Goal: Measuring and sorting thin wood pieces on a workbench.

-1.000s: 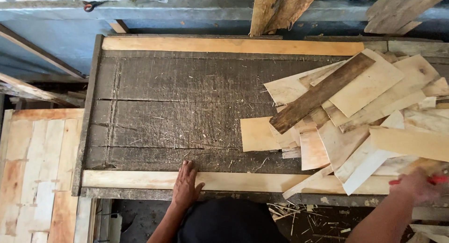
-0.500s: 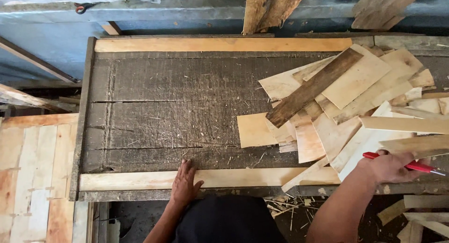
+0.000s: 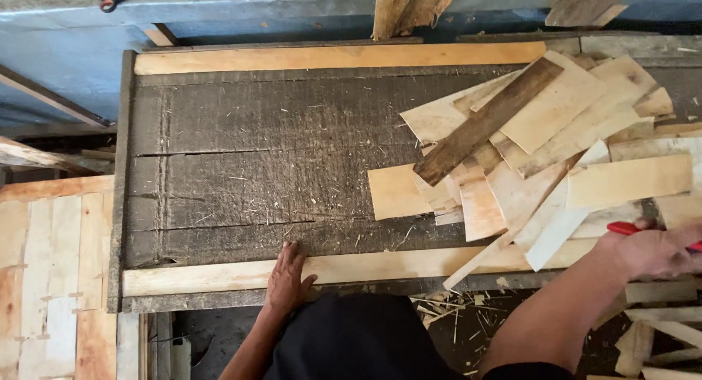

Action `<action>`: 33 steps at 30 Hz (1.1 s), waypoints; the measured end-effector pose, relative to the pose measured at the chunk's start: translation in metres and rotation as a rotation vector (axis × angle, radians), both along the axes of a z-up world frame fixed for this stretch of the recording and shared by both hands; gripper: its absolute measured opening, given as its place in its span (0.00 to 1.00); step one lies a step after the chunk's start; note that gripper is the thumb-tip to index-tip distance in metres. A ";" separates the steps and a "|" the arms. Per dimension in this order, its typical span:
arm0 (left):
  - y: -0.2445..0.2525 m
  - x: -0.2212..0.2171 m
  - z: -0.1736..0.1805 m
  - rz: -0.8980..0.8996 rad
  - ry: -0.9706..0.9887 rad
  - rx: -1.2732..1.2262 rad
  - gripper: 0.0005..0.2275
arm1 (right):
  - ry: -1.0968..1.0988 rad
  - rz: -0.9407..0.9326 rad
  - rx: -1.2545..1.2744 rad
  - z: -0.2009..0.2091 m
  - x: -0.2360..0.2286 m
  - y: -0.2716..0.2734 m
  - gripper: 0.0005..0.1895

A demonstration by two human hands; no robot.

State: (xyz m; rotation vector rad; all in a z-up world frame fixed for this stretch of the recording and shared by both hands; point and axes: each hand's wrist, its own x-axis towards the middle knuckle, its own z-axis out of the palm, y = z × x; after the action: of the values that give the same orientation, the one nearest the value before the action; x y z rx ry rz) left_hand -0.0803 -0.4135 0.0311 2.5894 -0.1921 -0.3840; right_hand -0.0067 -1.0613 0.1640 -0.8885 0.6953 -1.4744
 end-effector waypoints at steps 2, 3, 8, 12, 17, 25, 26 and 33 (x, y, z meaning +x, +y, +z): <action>0.001 -0.001 -0.002 -0.004 -0.019 -0.008 0.30 | 0.013 0.070 0.084 0.023 -0.004 0.020 0.22; 0.001 -0.001 -0.003 -0.003 -0.039 -0.015 0.30 | 0.024 0.146 0.169 0.034 -0.005 0.030 0.22; 0.000 0.000 -0.006 -0.021 -0.011 0.038 0.32 | 0.190 0.332 0.247 0.026 0.001 0.082 0.30; -0.017 0.016 0.015 -0.035 0.072 0.164 0.33 | 0.272 0.534 0.179 0.000 0.012 0.130 0.38; -0.039 0.038 0.015 -0.072 0.087 0.150 0.30 | 0.283 0.636 0.184 -0.023 0.034 0.171 0.37; -0.083 0.052 0.034 -0.128 0.263 -0.028 0.31 | 0.446 0.669 0.304 -0.063 0.048 0.192 0.25; -0.084 0.051 0.028 -0.152 0.157 -0.090 0.31 | 0.475 0.701 0.295 -0.070 0.047 0.189 0.20; -0.089 0.057 0.023 -0.153 0.062 -0.158 0.29 | 0.610 0.765 0.242 -0.066 0.025 0.197 0.13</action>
State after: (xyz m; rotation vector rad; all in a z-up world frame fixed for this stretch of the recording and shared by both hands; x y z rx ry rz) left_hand -0.0233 -0.5025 0.0537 2.4108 -0.3839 -0.4837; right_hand 0.0181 -0.8642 0.0982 -1.2443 0.8219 -0.4217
